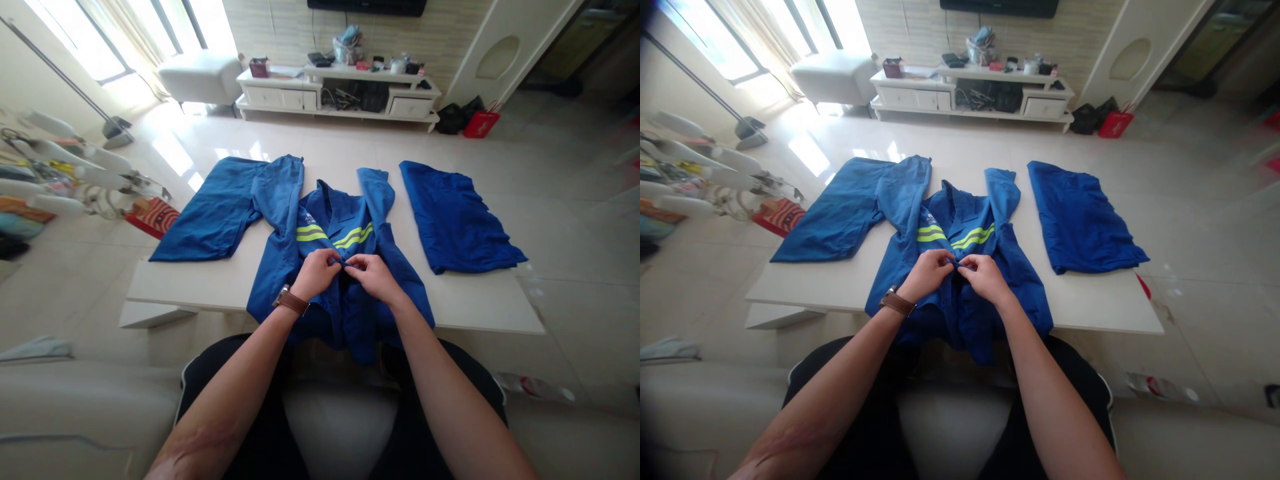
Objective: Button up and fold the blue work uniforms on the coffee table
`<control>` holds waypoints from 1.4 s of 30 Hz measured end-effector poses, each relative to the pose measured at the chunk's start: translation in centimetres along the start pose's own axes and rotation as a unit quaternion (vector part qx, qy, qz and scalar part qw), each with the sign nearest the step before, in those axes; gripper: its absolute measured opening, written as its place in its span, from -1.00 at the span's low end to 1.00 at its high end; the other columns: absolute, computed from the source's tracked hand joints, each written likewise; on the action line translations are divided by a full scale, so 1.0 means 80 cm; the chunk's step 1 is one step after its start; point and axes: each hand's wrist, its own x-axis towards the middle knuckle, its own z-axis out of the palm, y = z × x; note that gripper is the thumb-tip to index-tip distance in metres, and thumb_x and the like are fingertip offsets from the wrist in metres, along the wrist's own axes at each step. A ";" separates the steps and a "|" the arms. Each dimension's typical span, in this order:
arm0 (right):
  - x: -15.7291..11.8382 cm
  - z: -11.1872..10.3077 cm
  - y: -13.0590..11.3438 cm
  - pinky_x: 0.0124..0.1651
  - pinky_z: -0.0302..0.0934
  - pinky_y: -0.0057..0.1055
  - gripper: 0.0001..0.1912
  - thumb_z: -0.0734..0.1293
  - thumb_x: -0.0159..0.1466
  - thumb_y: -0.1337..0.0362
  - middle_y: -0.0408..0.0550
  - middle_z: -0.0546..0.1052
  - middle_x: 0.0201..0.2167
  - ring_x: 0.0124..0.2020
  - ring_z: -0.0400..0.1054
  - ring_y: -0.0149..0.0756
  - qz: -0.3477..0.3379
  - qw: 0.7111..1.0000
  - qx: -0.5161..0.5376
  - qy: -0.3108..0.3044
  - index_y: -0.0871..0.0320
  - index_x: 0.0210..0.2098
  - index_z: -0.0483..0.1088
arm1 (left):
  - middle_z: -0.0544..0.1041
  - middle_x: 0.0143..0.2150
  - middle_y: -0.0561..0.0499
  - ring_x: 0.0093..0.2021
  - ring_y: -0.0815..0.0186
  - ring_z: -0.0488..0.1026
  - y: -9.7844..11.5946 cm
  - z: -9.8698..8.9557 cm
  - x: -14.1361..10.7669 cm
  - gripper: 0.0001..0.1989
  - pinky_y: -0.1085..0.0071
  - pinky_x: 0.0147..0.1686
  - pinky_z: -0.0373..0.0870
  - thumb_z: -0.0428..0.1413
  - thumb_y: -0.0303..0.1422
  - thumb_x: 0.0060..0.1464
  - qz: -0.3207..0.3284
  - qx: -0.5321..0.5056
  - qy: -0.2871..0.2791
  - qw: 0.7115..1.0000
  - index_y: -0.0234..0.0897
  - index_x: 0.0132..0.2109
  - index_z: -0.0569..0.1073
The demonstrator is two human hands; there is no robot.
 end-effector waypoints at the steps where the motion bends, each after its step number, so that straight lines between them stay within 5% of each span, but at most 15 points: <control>1: -0.001 -0.001 -0.002 -0.20 0.30 -0.35 -0.83 0.39 0.20 0.23 -0.06 0.64 -0.36 -0.33 0.48 -0.23 -0.001 1.000 -0.008 -0.001 0.17 -0.30 0.59 | 0.52 -0.43 0.03 -0.41 0.36 0.36 0.001 0.001 0.000 -0.74 0.45 -0.36 0.23 0.13 -0.48 0.05 -0.001 0.002 0.001 1.000 -0.37 -0.13 0.65; 5: -0.006 -0.005 -0.010 -0.09 0.34 -0.29 -0.83 0.35 0.22 0.38 -0.03 0.67 -0.29 -0.22 0.54 -0.15 -0.015 0.994 -0.103 0.044 0.12 -0.28 0.61 | 0.52 -0.45 0.03 -0.42 0.34 0.38 0.006 0.005 0.000 -0.72 0.44 -0.36 0.24 0.12 -0.48 0.05 0.005 0.000 -0.015 1.000 -0.36 -0.12 0.66; 10: -0.006 -0.013 -0.012 0.02 0.33 -0.24 -0.76 0.27 0.28 0.43 0.05 0.66 -0.17 -0.12 0.53 -0.10 -0.043 0.953 -0.240 0.178 0.12 -0.26 0.60 | 0.50 -0.49 0.05 -0.47 0.36 0.34 0.012 -0.001 -0.005 -0.73 0.44 -0.39 0.23 0.10 -0.44 0.07 0.013 -0.008 -0.034 0.999 -0.36 -0.15 0.67; 14: -0.006 -0.016 -0.011 -0.07 0.31 -0.27 -0.84 0.32 0.29 0.31 0.01 0.66 -0.27 -0.21 0.52 -0.11 -0.026 0.954 -0.236 0.184 0.10 -0.26 0.58 | 0.52 -0.47 0.05 -0.48 0.36 0.35 0.012 -0.013 -0.012 -0.73 0.44 -0.41 0.23 0.10 -0.41 0.07 0.013 0.023 -0.062 0.998 -0.35 -0.13 0.64; 20: -0.009 -0.013 -0.021 -0.27 0.22 -0.34 -0.82 0.32 0.25 0.19 -0.08 0.51 -0.53 -0.46 0.36 -0.24 -0.019 0.956 -0.141 0.257 0.14 -0.37 0.51 | 0.64 -0.29 -0.10 -0.27 0.17 0.55 0.002 -0.016 -0.017 -0.84 0.37 -0.27 0.35 0.15 -0.39 0.02 -0.026 0.218 -0.150 0.964 -0.23 -0.29 0.64; 24: -0.012 -0.013 -0.026 -0.35 0.16 -0.38 -0.84 0.38 0.14 0.18 -0.15 0.45 -0.59 -0.51 0.29 -0.31 -0.024 0.986 -0.081 0.143 0.15 -0.45 0.52 | 0.65 -0.25 -0.12 -0.22 0.09 0.58 0.000 -0.014 -0.018 -0.83 0.35 -0.30 0.35 0.20 -0.36 -0.08 -0.063 0.284 -0.195 0.937 -0.18 -0.29 0.65; 27: -0.016 -0.013 -0.027 -0.40 0.10 -0.40 -0.83 0.42 0.07 0.17 -0.18 0.41 -0.63 -0.54 0.24 -0.36 -0.018 0.998 -0.041 0.051 0.16 -0.50 0.52 | 0.63 -0.34 -0.07 -0.29 0.13 0.56 0.002 -0.017 -0.018 -0.85 0.37 -0.35 0.31 0.23 -0.24 -0.09 -0.069 0.255 -0.197 0.944 -0.18 -0.38 0.63; 30: -0.019 -0.014 -0.030 -0.43 0.05 -0.42 -0.80 0.46 0.02 0.15 -0.20 0.39 -0.65 -0.56 0.18 -0.41 -0.004 0.999 0.032 0.040 0.18 -0.54 0.51 | 0.55 -0.49 -0.01 -0.40 0.24 0.49 0.006 -0.020 -0.016 -0.73 0.40 -0.42 0.25 0.21 -0.12 -0.04 -0.068 0.173 -0.180 0.966 -0.22 -0.50 0.55; 37: -0.024 -0.020 -0.040 -0.47 -0.01 -0.47 -0.77 0.55 -0.13 0.19 -0.21 0.40 -0.65 -0.57 0.16 -0.45 0.041 0.984 0.172 0.022 0.17 -0.61 0.49 | 0.40 -0.54 0.13 -0.49 0.40 0.27 -0.010 -0.029 -0.005 -0.75 0.46 -0.49 0.13 0.32 -0.23 -0.17 -0.048 -0.003 -0.156 0.987 -0.28 -0.46 0.45; 42: -0.028 -0.019 -0.045 -0.50 0.04 -0.49 -0.74 0.57 -0.18 0.18 -0.21 0.41 -0.64 -0.58 0.19 -0.45 0.052 0.972 0.227 0.021 0.14 -0.63 0.46 | 0.32 -0.46 0.17 -0.45 0.44 0.24 -0.018 -0.032 0.001 -0.67 0.50 -0.44 0.15 0.35 -0.25 -0.16 -0.051 -0.113 -0.062 0.990 -0.26 -0.37 0.36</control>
